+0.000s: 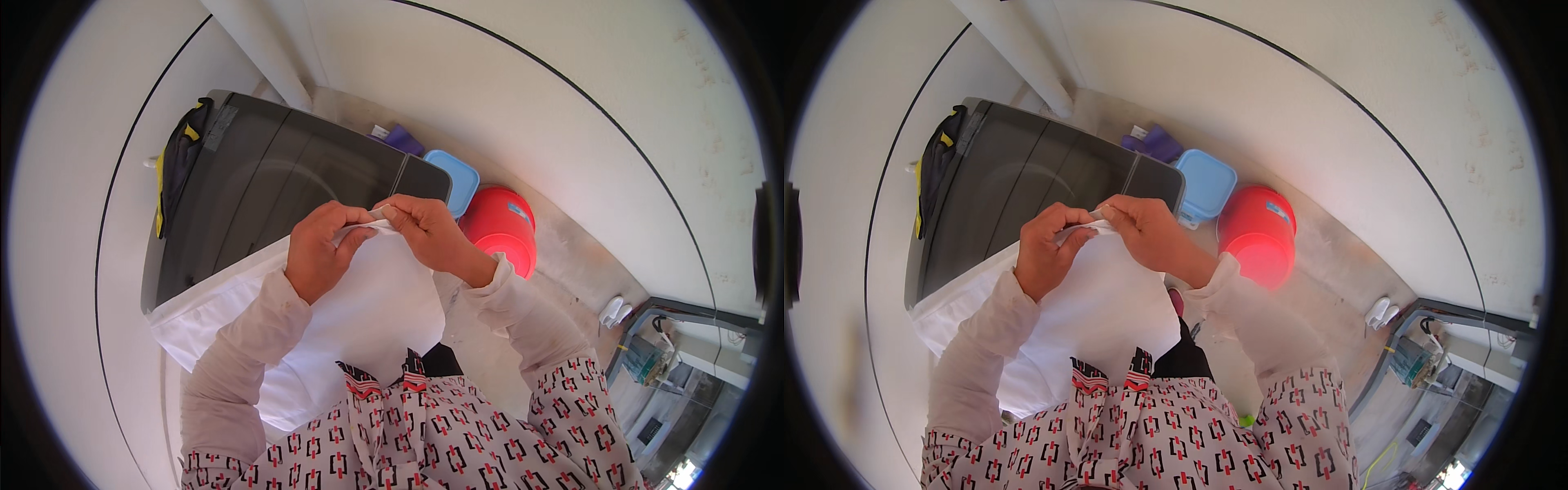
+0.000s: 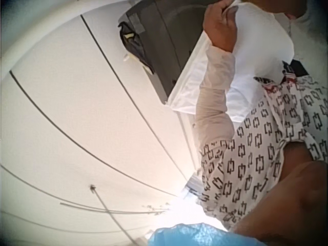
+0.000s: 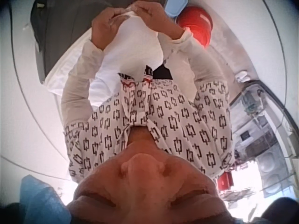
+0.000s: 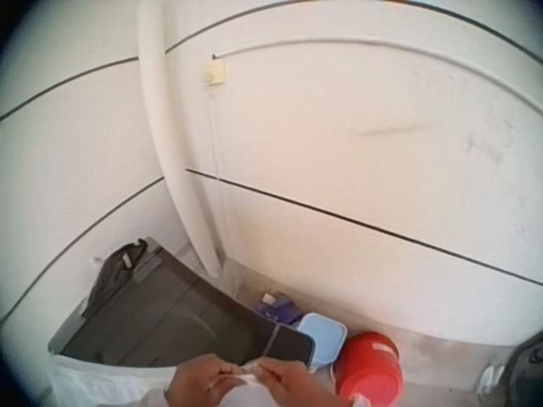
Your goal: The person folds a white shirt by hand on top of a washing machine. They smooth the fabric, fold the sleeves, and fold the body of the shirt into a compact rectangle. The person then picks up a second white shirt and begins the same folding process.
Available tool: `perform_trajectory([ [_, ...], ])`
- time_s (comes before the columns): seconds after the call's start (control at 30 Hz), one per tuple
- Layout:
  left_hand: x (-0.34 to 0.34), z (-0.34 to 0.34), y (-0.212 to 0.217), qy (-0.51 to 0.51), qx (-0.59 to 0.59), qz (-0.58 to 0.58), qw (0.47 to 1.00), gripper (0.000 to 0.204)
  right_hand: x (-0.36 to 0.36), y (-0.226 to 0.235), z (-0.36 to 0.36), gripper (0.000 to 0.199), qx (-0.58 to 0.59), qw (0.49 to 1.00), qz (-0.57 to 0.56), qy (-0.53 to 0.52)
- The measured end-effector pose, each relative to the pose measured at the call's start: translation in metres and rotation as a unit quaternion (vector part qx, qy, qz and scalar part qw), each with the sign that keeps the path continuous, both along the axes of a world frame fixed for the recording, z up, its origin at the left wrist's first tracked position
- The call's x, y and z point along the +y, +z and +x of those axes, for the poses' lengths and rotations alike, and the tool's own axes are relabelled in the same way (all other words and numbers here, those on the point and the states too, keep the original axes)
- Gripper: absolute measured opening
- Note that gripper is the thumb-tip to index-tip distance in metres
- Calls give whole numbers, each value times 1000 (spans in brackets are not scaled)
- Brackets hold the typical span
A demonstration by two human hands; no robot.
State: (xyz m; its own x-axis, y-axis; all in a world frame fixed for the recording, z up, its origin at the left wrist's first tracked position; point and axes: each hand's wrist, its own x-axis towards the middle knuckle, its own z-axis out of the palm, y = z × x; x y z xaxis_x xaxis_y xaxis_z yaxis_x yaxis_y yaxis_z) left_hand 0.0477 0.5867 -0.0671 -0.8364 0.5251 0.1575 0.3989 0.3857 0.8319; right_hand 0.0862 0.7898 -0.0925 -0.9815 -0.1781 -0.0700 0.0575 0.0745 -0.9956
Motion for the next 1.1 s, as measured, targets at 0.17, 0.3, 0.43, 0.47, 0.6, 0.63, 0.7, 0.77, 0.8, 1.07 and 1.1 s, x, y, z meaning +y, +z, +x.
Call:
perform_trajectory([
  [0.17,3,5,11,8,32,12,999,16,-12,19,15,22,39,996,-75,-14],
  [0.3,4,8,15,14,-81,38,996,24,-21,14,26,13,59,997,3,-54],
  [0.43,-38,14,35,2,-40,-41,998,49,-18,22,10,9,44,998,35,-34],
  [0.47,-60,17,42,22,12,-70,997,50,-18,42,6,9,52,998,34,-32],
  [0.6,-164,34,68,117,99,-100,983,59,-18,111,-10,30,284,956,72,6],
  [0.63,-182,41,75,140,199,-104,964,51,-17,126,-11,26,308,948,82,3],
  [0.7,-219,64,77,160,298,-171,925,44,-20,153,-8,19,416,902,115,3],
  [0.77,-246,91,73,190,298,-194,915,33,-17,170,-3,11,454,879,146,12],
  [0.8,-257,96,66,201,278,-183,921,32,-13,176,2,10,454,873,177,-11],
  [1.07,-325,134,37,229,211,-185,932,24,52,165,34,16,348,894,221,-177],
  [1.1,-337,135,31,224,176,-186,940,23,58,161,41,17,337,892,226,-199],
])
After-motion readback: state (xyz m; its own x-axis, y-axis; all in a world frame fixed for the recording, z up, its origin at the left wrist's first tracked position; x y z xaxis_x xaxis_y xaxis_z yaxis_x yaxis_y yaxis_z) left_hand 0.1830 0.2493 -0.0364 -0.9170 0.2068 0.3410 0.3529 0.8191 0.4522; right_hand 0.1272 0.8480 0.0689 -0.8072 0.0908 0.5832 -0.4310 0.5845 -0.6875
